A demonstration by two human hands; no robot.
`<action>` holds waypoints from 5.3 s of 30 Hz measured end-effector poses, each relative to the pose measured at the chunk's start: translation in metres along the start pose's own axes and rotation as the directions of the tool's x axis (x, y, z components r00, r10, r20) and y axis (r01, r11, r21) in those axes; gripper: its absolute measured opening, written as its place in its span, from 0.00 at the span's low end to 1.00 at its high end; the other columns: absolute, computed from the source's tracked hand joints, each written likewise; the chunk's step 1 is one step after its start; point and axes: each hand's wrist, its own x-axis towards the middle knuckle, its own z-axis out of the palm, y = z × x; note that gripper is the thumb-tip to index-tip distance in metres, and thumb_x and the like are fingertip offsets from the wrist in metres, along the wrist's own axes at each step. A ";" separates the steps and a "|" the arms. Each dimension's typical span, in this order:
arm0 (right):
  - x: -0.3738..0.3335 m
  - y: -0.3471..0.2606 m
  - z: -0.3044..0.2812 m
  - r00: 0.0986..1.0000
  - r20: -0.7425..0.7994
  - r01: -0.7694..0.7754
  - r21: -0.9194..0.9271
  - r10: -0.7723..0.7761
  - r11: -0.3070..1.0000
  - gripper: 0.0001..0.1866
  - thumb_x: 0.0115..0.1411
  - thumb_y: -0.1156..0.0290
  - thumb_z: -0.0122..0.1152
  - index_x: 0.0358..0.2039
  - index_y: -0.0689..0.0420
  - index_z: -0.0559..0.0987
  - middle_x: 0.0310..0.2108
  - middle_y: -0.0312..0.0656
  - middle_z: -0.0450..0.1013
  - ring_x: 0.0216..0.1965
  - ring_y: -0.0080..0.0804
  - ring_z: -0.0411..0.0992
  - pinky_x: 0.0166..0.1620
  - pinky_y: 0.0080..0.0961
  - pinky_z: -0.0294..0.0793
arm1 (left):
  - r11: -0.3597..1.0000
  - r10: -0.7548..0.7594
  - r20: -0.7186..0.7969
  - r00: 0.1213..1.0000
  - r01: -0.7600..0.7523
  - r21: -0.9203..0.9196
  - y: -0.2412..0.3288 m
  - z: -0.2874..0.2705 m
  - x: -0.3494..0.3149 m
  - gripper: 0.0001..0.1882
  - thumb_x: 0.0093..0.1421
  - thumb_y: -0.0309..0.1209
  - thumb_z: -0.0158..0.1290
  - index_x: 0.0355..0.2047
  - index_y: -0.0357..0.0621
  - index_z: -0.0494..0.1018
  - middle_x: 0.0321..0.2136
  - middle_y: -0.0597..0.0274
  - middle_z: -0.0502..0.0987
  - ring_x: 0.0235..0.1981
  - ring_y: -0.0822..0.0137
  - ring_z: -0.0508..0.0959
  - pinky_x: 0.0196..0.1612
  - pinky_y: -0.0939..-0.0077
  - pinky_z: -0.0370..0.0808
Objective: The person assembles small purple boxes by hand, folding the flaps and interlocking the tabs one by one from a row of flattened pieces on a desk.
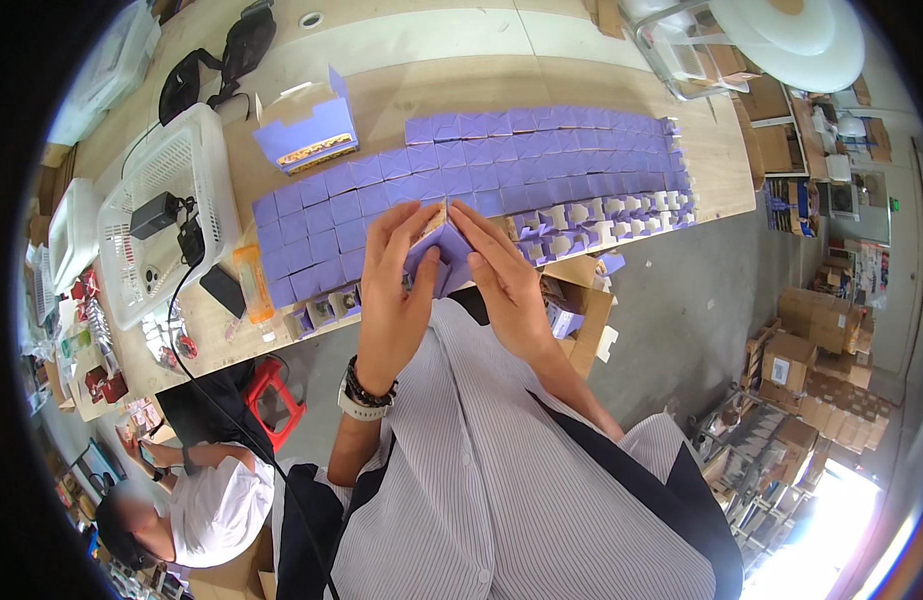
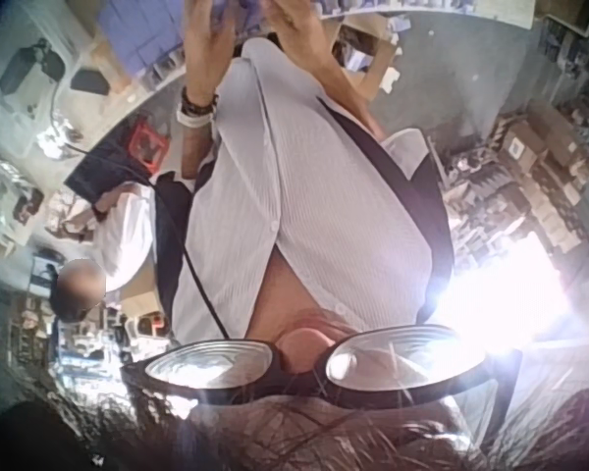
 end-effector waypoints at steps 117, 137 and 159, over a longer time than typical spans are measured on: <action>0.009 0.279 -0.058 0.924 0.277 0.049 -0.771 0.265 0.635 0.32 0.52 0.84 0.66 0.59 0.58 0.73 0.59 0.48 0.71 0.62 0.56 0.68 0.64 0.46 0.71 | 0.949 -0.236 0.261 0.936 0.164 0.268 -0.069 0.008 -0.043 0.30 0.67 0.23 0.55 0.68 0.41 0.63 0.67 0.49 0.67 0.67 0.44 0.68 0.69 0.58 0.66; 0.011 0.315 -0.119 0.988 0.142 0.082 -0.810 0.059 0.581 0.10 0.58 0.75 0.60 0.39 0.53 0.85 0.44 0.37 0.81 0.56 0.40 0.72 0.56 0.41 0.71 | 0.952 -0.198 0.357 0.913 0.093 0.292 -0.064 0.044 -0.020 0.25 0.68 0.24 0.54 0.65 0.40 0.67 0.66 0.46 0.66 0.64 0.42 0.70 0.64 0.54 0.70; 0.038 0.052 -0.082 0.902 0.219 0.419 -0.653 -0.372 0.631 0.14 0.53 0.80 0.63 0.42 0.57 0.78 0.40 0.39 0.79 0.39 0.40 0.81 0.36 0.32 0.83 | 0.958 -0.222 0.303 0.927 0.265 -0.110 -0.051 0.078 0.025 0.29 0.71 0.33 0.55 0.70 0.42 0.64 0.65 0.47 0.66 0.54 0.59 0.72 0.58 0.64 0.72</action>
